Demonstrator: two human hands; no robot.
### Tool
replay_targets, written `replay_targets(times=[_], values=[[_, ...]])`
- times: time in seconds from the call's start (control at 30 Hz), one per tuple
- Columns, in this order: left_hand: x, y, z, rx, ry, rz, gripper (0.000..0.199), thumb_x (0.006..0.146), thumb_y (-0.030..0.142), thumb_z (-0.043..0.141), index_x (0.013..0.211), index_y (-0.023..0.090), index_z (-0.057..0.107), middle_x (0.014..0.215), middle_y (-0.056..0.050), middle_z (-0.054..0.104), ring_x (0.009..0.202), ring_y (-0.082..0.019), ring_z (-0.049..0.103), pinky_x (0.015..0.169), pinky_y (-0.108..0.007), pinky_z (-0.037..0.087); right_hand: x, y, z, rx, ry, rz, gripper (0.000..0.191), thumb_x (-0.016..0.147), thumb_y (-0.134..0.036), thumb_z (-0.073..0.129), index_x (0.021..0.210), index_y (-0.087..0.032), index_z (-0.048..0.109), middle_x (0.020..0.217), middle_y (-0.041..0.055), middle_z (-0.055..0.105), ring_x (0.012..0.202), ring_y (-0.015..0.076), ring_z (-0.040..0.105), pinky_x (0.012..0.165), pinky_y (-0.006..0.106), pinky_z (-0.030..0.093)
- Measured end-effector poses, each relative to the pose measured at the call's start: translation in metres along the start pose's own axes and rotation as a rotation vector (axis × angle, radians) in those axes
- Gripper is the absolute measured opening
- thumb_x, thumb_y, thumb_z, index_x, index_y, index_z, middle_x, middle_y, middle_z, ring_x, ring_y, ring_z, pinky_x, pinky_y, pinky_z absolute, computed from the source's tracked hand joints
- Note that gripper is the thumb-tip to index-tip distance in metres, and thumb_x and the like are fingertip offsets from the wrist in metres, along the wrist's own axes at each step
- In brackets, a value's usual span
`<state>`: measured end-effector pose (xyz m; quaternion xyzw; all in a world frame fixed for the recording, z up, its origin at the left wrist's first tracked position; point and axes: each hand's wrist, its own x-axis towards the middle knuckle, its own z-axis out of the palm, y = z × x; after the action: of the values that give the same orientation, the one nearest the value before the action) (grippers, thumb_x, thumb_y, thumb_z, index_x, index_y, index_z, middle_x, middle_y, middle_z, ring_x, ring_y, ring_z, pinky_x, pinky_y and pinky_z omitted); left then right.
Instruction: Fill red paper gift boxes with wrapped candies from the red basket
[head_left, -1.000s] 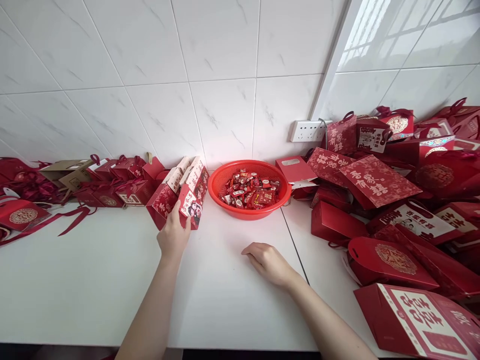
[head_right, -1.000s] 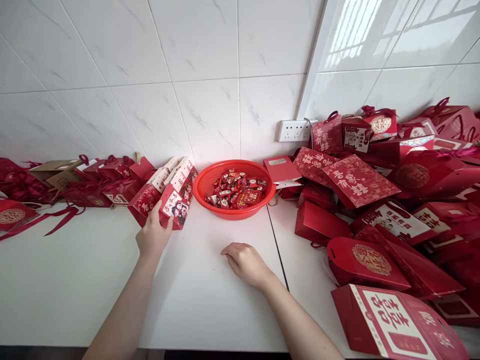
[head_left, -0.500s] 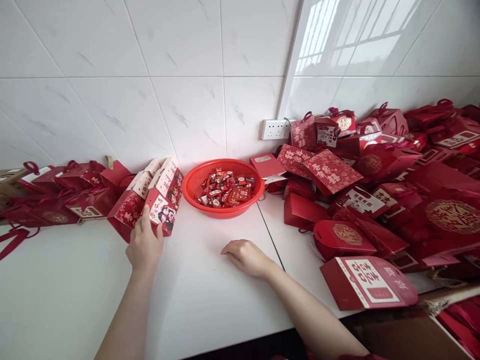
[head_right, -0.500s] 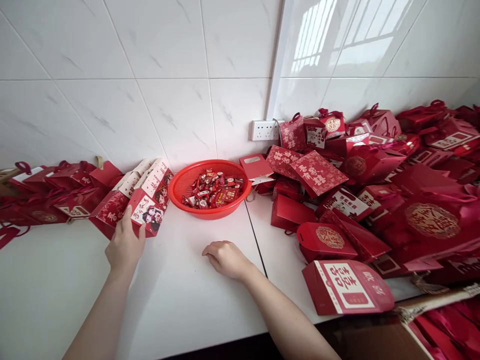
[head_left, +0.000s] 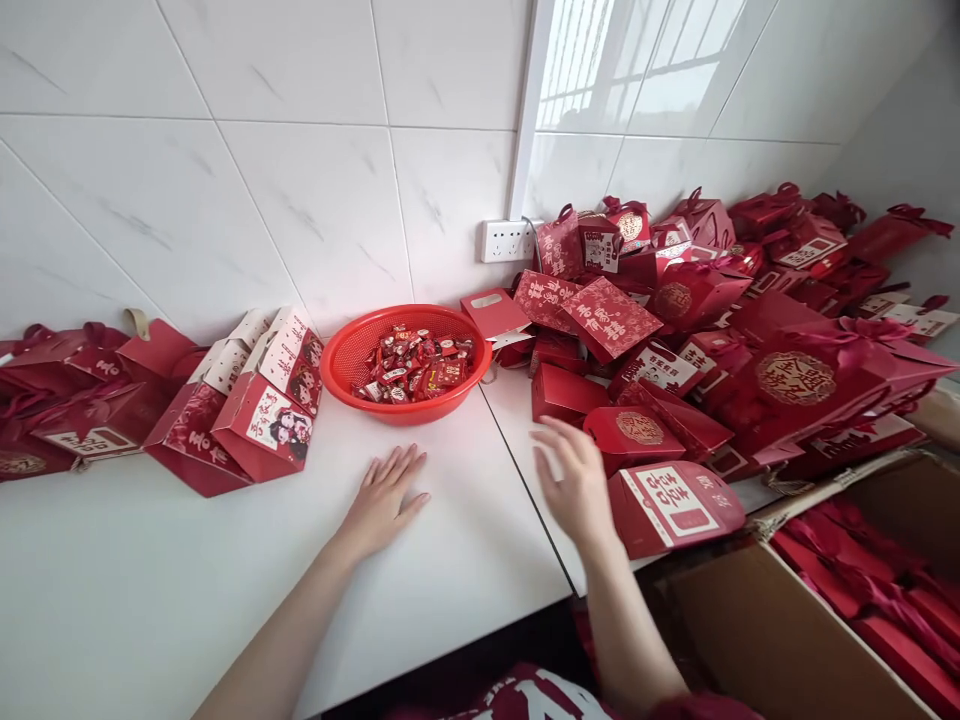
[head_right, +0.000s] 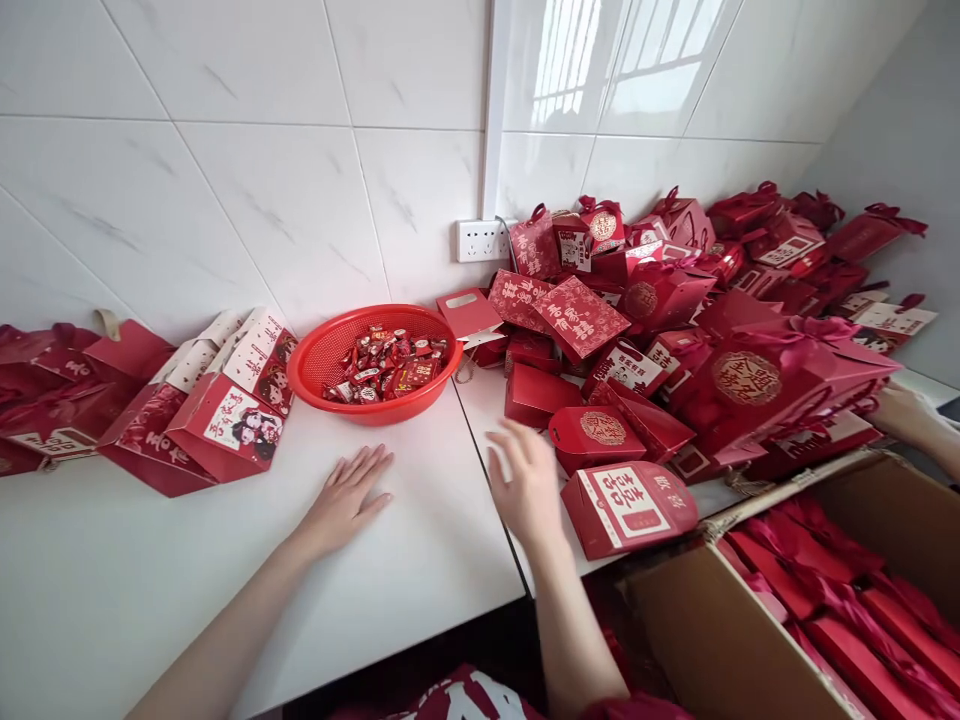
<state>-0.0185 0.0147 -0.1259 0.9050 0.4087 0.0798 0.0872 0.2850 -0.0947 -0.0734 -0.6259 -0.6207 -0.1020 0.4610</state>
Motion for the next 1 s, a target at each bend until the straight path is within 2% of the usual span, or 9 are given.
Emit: replay_targets(times=[0.1,0.23,0.33,0.43,0.5,0.63,0.73,0.83,1.0], values=[[0.002,-0.001,0.009,-0.020,-0.045,-0.025,0.061,0.099,0.053,0.039,0.156,0.032,0.026,0.164,-0.001,0.022,0.153,-0.028,0.018,0.123,-0.055,0.014,-0.018,0.039,-0.045,-0.268,0.078,0.159,0.031,0.095,-0.040,0.054,0.117,-0.020,0.063,0.132,0.0154,0.059,0.121,0.0321,0.055,0.102,0.052,0.044],[0.001,-0.007,0.005,-0.056,-0.033,-0.009,0.060,0.099,0.051,0.042,0.155,0.033,0.028,0.163,-0.002,0.026,0.152,-0.026,0.020,0.123,-0.053,0.015,-0.046,0.074,-0.088,-0.548,-0.112,0.451,0.062,0.093,-0.062,0.040,0.132,-0.016,0.056,0.143,0.0208,0.050,0.132,0.0418,0.044,0.104,0.065,0.035],[0.001,-0.006,0.003,-0.082,-0.008,0.001,0.059,0.099,0.049,0.044,0.154,0.034,0.031,0.162,-0.004,0.030,0.151,-0.027,0.023,0.123,-0.055,0.017,-0.058,0.080,-0.093,-0.570,-0.233,0.625,0.079,0.090,-0.071,0.030,0.138,-0.012,0.050,0.149,0.0252,0.041,0.141,0.0434,0.034,0.111,0.063,0.028],[0.000,-0.003,0.002,-0.108,-0.012,-0.007,0.058,0.098,0.049,0.045,0.153,0.034,0.033,0.161,-0.004,0.031,0.151,-0.026,0.022,0.122,-0.055,0.017,-0.055,0.075,-0.087,-0.575,-0.210,0.749,0.096,0.084,-0.080,0.033,0.146,-0.008,0.041,0.155,0.0307,0.025,0.145,0.0480,0.022,0.113,0.062,0.025],[-0.001,-0.001,0.000,-0.121,-0.027,-0.010,0.058,0.098,0.049,0.045,0.153,0.033,0.033,0.162,-0.004,0.030,0.152,-0.026,0.021,0.123,-0.055,0.016,-0.048,0.071,-0.084,-0.601,-0.224,0.801,0.100,0.081,-0.083,0.036,0.147,-0.008,0.039,0.154,0.0317,0.026,0.143,0.0507,0.025,0.111,0.065,0.025],[-0.004,-0.001,-0.002,-0.147,-0.053,-0.006,0.058,0.099,0.047,0.045,0.153,0.033,0.032,0.163,-0.003,0.027,0.152,-0.026,0.020,0.124,-0.054,0.015,-0.035,0.071,-0.089,-0.652,-0.300,0.866,0.095,0.079,-0.082,0.038,0.145,-0.013,0.045,0.140,0.0290,0.045,0.127,0.0528,0.043,0.099,0.068,0.035],[-0.006,-0.004,-0.002,-0.170,-0.058,0.003,0.058,0.099,0.048,0.045,0.154,0.035,0.030,0.163,-0.003,0.027,0.152,-0.026,0.020,0.124,-0.053,0.016,-0.032,0.072,-0.091,-0.570,-0.333,0.825,0.090,0.081,-0.076,0.042,0.145,-0.013,0.046,0.129,0.0267,0.052,0.116,0.0479,0.055,0.093,0.064,0.043],[-0.009,-0.007,0.000,-0.182,-0.040,0.022,0.058,0.099,0.048,0.047,0.154,0.035,0.031,0.162,-0.003,0.028,0.152,-0.026,0.021,0.124,-0.052,0.017,-0.030,0.061,-0.086,-0.317,-0.298,0.615,0.077,0.081,-0.064,0.053,0.141,-0.016,0.050,0.122,0.0195,0.058,0.107,0.0374,0.062,0.088,0.051,0.052],[-0.010,-0.007,0.001,-0.184,-0.010,0.040,0.058,0.098,0.050,0.048,0.152,0.035,0.034,0.161,-0.003,0.031,0.151,-0.025,0.024,0.124,-0.050,0.019,-0.014,0.009,-0.062,-0.024,-0.109,0.276,0.044,0.089,-0.039,0.059,0.131,-0.025,0.059,0.111,0.0089,0.069,0.090,0.0242,0.068,0.080,0.038,0.056]])
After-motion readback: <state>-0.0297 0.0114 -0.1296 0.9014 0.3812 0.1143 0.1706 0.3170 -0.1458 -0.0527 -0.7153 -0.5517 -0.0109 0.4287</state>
